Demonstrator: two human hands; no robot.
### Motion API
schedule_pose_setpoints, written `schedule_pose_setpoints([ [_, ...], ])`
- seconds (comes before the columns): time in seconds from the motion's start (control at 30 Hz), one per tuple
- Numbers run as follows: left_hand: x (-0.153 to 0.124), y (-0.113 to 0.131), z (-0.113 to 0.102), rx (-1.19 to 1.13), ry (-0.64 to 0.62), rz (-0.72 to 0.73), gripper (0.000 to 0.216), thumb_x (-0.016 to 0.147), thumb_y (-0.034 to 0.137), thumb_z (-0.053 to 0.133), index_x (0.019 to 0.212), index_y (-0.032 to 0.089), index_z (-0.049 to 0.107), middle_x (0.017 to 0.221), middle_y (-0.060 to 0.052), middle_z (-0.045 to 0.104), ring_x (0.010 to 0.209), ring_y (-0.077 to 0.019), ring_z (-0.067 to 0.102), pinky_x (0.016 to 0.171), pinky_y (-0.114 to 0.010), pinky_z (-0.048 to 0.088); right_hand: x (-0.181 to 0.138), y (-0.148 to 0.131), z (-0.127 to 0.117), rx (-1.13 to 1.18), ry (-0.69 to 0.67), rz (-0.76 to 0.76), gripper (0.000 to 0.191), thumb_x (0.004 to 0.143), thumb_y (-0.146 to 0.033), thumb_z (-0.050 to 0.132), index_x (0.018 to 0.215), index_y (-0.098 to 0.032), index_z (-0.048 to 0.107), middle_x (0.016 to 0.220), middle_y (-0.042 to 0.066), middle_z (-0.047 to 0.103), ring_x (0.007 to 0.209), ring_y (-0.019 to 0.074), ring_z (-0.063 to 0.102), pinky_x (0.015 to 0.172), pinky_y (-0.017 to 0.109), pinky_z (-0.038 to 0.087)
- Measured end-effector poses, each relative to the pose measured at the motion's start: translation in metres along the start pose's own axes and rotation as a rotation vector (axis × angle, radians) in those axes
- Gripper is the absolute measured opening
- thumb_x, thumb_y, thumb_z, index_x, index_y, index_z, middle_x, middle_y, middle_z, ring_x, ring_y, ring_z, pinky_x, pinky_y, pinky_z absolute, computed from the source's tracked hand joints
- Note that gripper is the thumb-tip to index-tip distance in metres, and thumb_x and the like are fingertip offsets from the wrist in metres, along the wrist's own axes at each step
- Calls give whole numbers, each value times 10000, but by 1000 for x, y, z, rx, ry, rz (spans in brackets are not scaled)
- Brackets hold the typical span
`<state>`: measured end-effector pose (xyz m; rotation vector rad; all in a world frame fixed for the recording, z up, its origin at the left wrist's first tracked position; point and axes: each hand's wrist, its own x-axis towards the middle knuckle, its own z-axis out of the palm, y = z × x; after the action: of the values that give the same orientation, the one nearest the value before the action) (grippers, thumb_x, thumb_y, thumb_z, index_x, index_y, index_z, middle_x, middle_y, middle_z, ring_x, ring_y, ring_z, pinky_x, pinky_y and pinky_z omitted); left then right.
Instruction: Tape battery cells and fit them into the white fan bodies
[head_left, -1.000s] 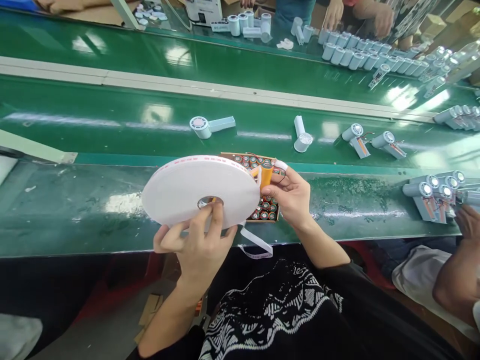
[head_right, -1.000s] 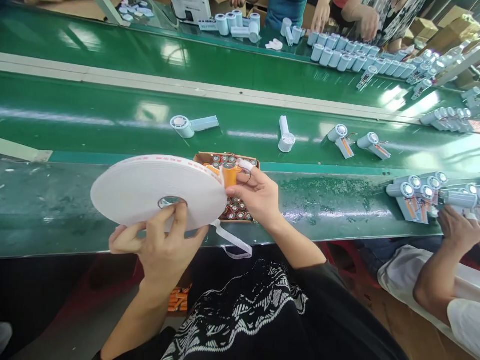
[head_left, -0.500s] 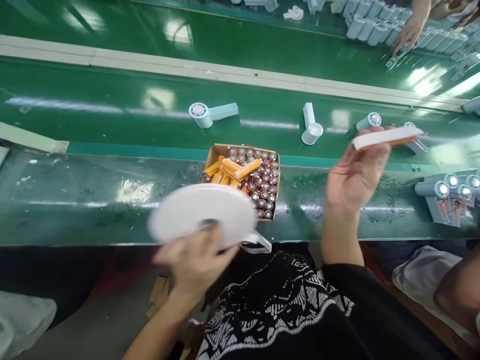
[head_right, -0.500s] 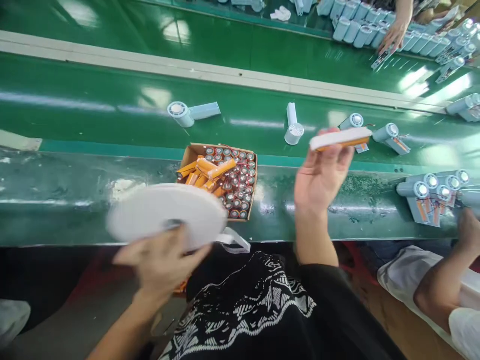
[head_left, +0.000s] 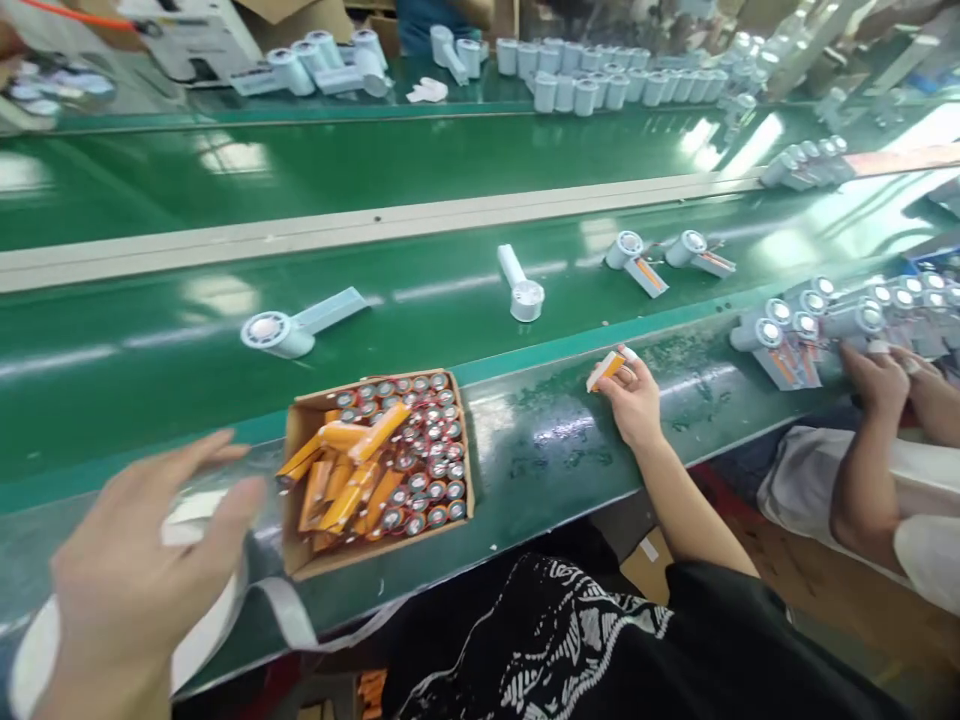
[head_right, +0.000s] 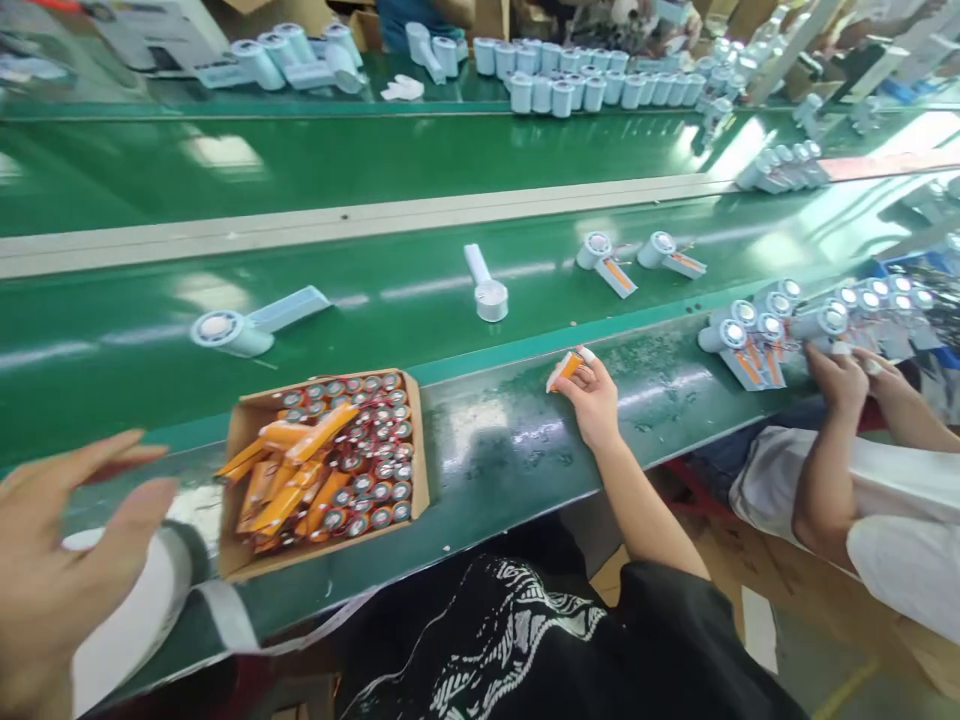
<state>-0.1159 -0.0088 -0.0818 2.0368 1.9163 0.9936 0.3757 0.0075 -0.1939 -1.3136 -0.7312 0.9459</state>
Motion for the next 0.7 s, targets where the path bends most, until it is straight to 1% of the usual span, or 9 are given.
schedule_pose_setpoints([
  [0.07, 55, 40, 36, 32, -212, 233, 540, 917, 720, 617, 1241, 332, 807, 1208, -60, 800, 1148, -391, 713, 1097, -621, 530, -1, 3, 2, 26, 39, -16, 779, 654, -448, 957, 1353, -266, 666, 1192, 62, 815, 999, 193, 773, 894, 325, 663],
  [0.13, 104, 74, 84, 58, -436, 372, 743, 914, 848, 487, 1179, 238, 819, 1160, -102, 813, 1105, -383, 734, 1035, -595, 564, -5, 8, 5, -14, 40, -35, 757, 666, -457, 947, 1349, -252, 690, 1280, 84, 802, 943, 183, 752, 857, 321, 661],
  [0.23, 158, 115, 163, 150, -782, 327, 891, 990, 820, 314, 1401, 140, 717, 1332, -131, 765, 1248, -386, 703, 1100, -564, 532, -11, 15, 7, -195, 28, -96, 666, 721, -451, 919, 1327, -232, 749, 1212, 68, 821, 854, 168, 700, 861, 326, 643],
  [0.27, 171, 126, 188, 195, -849, 294, 893, 1015, 779, 288, 1467, 109, 666, 1403, -161, 729, 1313, -407, 670, 1135, -578, 506, -12, 16, 7, -265, 27, -124, 633, 748, -448, 907, 1326, -232, 764, 1164, 58, 828, 835, 167, 686, 875, 330, 637],
  [0.4, 208, 155, 263, 302, -855, 103, 907, 986, 791, 302, 1391, 86, 703, 1549, -312, 569, 1492, -542, 480, 1214, -725, 366, -15, 15, 5, -453, -34, -256, 509, 875, -415, 844, 1359, -268, 784, 1149, 56, 826, 884, 191, 704, 874, 338, 637],
  [0.47, 220, 163, 286, 248, -860, 40, 899, 971, 822, 297, 1386, 140, 710, 1584, -278, 522, 1521, -507, 453, 1247, -687, 352, -14, 14, 5, -470, -72, -328, 435, 915, -403, 817, 1331, -277, 802, 1260, 75, 812, 1019, 223, 738, 856, 335, 647],
  [0.53, 226, 171, 300, 151, -882, 64, 865, 954, 818, 362, 1465, 185, 658, 1603, -216, 502, 1515, -426, 481, 1263, -579, 392, -13, 14, 6, -459, -89, -367, 400, 922, -404, 816, 1302, -275, 811, 1323, 84, 798, 1092, 242, 749, 840, 338, 656],
  [0.6, 227, 182, 308, 39, -939, 141, 872, 883, 793, 524, 1508, 191, 607, 1565, -175, 539, 1447, -370, 549, 1226, -486, 454, -13, 16, 7, -436, -74, -356, 434, 899, -413, 842, 1305, -268, 801, 1269, 85, 816, 1043, 244, 764, 817, 346, 661],
  [0.7, 216, 203, 311, -58, -1065, 320, 915, 716, 682, 773, 1459, 182, 581, 1358, -119, 673, 1206, -329, 666, 1084, -435, 542, -14, 18, 7, -402, -14, -305, 461, 836, -435, 898, 1251, -258, 805, 1082, 63, 847, 844, 218, 753, 798, 361, 660],
])
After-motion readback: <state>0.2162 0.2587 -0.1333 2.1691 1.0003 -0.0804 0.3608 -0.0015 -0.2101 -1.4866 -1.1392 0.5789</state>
